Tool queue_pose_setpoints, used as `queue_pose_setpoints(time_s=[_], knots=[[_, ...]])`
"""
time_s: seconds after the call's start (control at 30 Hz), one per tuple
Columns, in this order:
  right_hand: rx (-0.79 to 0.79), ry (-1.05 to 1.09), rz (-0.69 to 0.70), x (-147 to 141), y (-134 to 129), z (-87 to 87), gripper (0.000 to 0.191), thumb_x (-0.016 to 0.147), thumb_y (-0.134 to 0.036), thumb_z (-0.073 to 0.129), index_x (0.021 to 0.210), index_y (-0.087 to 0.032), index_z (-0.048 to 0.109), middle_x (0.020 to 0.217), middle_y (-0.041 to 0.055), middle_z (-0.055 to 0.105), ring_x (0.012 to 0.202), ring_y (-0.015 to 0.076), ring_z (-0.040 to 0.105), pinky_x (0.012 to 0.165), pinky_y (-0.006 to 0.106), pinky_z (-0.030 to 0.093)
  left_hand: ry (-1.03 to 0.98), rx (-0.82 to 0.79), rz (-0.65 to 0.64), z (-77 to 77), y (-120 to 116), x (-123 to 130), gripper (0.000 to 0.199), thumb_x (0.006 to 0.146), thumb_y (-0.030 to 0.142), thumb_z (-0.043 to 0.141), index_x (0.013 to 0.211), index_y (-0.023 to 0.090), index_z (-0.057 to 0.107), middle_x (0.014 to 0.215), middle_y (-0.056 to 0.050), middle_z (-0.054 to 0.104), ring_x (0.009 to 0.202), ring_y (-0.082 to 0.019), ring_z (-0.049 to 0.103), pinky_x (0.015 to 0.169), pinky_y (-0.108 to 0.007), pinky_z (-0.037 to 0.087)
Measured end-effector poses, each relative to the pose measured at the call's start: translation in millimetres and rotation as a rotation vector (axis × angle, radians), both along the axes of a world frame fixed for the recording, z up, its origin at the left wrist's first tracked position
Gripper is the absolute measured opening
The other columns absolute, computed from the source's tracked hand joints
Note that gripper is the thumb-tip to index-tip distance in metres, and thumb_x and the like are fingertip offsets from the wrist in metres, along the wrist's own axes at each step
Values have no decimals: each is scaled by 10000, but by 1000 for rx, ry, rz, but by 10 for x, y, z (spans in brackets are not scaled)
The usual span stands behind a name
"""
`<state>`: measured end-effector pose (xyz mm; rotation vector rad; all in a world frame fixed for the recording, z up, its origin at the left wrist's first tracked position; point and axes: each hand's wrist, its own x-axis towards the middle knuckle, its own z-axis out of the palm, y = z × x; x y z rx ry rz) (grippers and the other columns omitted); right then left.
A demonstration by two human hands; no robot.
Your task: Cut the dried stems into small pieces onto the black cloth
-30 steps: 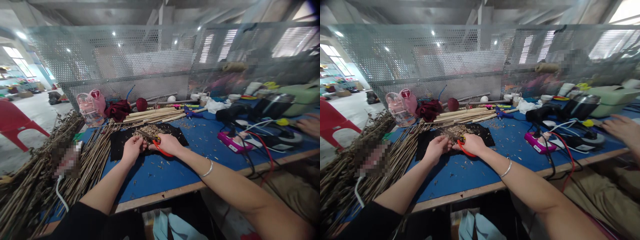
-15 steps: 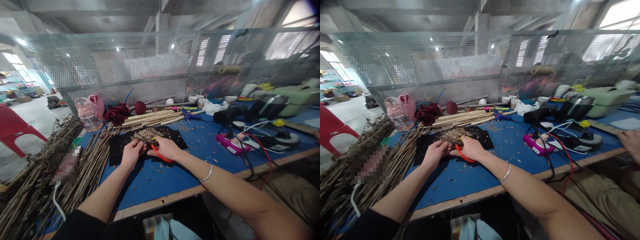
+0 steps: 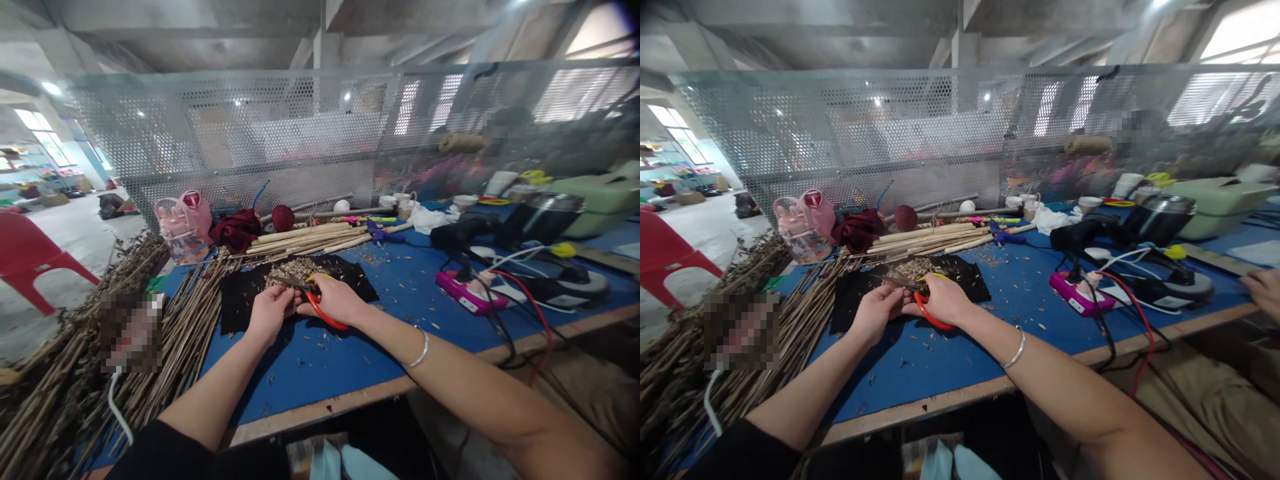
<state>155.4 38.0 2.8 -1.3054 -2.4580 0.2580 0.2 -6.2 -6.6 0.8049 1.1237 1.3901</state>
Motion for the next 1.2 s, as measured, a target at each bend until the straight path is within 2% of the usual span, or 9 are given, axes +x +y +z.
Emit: queue_pose_setpoints(time_s=[0.13, 0.43, 0.6, 0.93, 1.2], knots=[[-61, -59, -47, -18, -13, 13, 614, 640, -729, 505, 919, -182, 493, 833, 79, 632, 754, 226, 615, 568, 259, 362, 8, 12, 15, 13, -8, 6, 318, 562, 318, 743, 783, 115, 639, 735, -56, 670, 591, -98, 593, 563, -211, 502], [-122, -133, -113, -38, -37, 54, 623, 617, -751, 498, 885, -190, 533, 847, 89, 655, 786, 250, 630, 582, 265, 392, 56, -21, 1, -21, 9, -32, 337, 554, 339, 742, 803, 130, 652, 754, -56, 665, 570, -89, 582, 544, -206, 485], [-110, -128, -95, -29, -23, 19, 624, 624, -768, 464, 864, -196, 531, 839, 86, 654, 767, 243, 629, 549, 257, 379, 58, -31, 7, -32, 15, -37, 337, 550, 340, 739, 796, 127, 652, 735, -53, 656, 565, -85, 574, 528, -194, 474], [3, -88, -54, -49, -39, 17, 645, 652, -745, 467, 942, -169, 492, 903, 104, 630, 840, 240, 616, 621, 266, 391, 97, -22, 6, 29, -33, 21, 273, 572, 338, 721, 713, 120, 636, 709, -57, 664, 562, -99, 578, 501, -188, 466], [-48, -128, -87, -37, -5, -36, 672, 632, -792, 413, 903, -184, 505, 839, 98, 649, 759, 250, 629, 580, 277, 394, 102, -38, 17, 19, -27, 36, 280, 578, 326, 719, 750, 117, 648, 701, -54, 662, 507, -81, 550, 463, -176, 443]])
